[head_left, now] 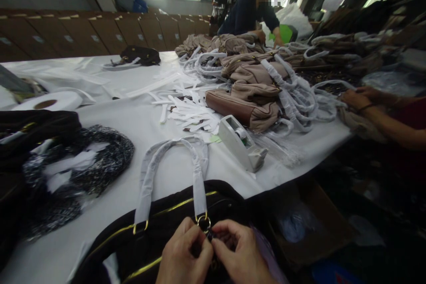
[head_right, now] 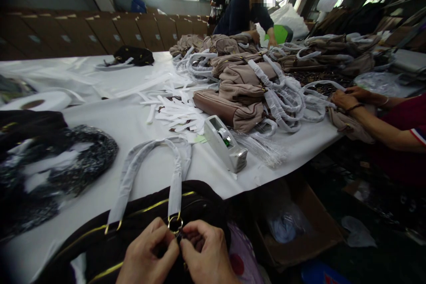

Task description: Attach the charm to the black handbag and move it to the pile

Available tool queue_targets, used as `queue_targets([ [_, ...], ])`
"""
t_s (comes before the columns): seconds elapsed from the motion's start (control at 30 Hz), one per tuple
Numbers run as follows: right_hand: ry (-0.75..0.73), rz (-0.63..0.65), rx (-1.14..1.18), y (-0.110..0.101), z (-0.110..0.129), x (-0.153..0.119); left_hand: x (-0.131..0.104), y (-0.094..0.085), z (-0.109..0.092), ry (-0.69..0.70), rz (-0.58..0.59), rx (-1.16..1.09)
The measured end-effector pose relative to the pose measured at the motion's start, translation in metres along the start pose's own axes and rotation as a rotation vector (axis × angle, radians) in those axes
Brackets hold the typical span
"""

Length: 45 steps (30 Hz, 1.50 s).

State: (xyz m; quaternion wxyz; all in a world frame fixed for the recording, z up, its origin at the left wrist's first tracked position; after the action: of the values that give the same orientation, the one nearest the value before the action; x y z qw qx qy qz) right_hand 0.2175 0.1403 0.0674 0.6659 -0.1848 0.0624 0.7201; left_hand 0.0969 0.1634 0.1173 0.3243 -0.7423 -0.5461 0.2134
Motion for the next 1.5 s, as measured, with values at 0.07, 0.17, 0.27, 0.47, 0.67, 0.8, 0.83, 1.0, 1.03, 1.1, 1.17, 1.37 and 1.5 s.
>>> queue_targets([
  [0.07, -0.031, 0.002, -0.039, -0.002, 0.005, -0.001, -0.001, 0.003, 0.001, -0.006, 0.004, -0.039],
  [0.17, -0.056, 0.006, 0.053, -0.005, 0.004, 0.000, -0.003, 0.005, 0.003, -0.019, -0.018, -0.122],
  [0.27, 0.069, 0.037, 0.340, -0.001, -0.015, 0.006, -0.007, 0.006, 0.005, -0.025, -0.036, -0.169],
  [0.47, 0.240, 0.155, 0.650, 0.021, -0.027, 0.017, -0.007, 0.008, 0.008, -0.025, -0.002, -0.166],
  [0.67, 0.315, 0.180, 0.628, 0.021, -0.029, 0.021, -0.007, 0.008, 0.009, 0.025, 0.042, -0.049],
  [0.8, 0.286, 0.134, 0.567, 0.018, -0.024, 0.021, -0.011, 0.002, 0.013, 0.014, -0.049, -0.005],
  [0.83, 0.251, 0.113, 0.523, 0.016, -0.020, 0.021, -0.012, 0.001, 0.014, 0.003, -0.077, -0.020],
  [1.0, -0.058, -0.004, 0.042, 0.001, 0.012, 0.011, -0.008, -0.008, 0.023, -0.067, -0.153, -0.143],
  [1.03, -0.145, -0.032, -0.043, -0.002, 0.022, 0.008, -0.006, -0.012, 0.024, -0.076, -0.171, -0.148],
  [1.1, -0.315, -0.084, -0.148, -0.009, 0.040, 0.001, -0.002, -0.019, 0.026, -0.082, -0.199, -0.156],
  [1.17, -0.446, -0.122, -0.181, -0.016, 0.053, -0.004, 0.004, -0.021, 0.027, -0.086, -0.197, -0.177],
  [1.37, -0.407, 0.004, 0.176, -0.020, 0.052, 0.007, 0.018, -0.006, 0.018, -0.073, -0.065, -0.194],
  [1.5, -0.207, 0.080, 0.518, -0.013, 0.037, 0.025, 0.012, -0.001, 0.028, -0.200, -0.137, -0.278],
])
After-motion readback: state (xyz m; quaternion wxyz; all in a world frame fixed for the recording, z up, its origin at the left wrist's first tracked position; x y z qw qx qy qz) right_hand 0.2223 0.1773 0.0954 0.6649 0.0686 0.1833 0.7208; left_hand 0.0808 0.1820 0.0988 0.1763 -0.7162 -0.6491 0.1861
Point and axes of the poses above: each hand's wrist, its own x-axis towards the middle knuckle, its own y-axis out of the palm, z = x × y, the point moved 10 cm from there along x, towards the middle knuckle, and after that the axes turned 5 degrees about z, right-handed, at the moved point
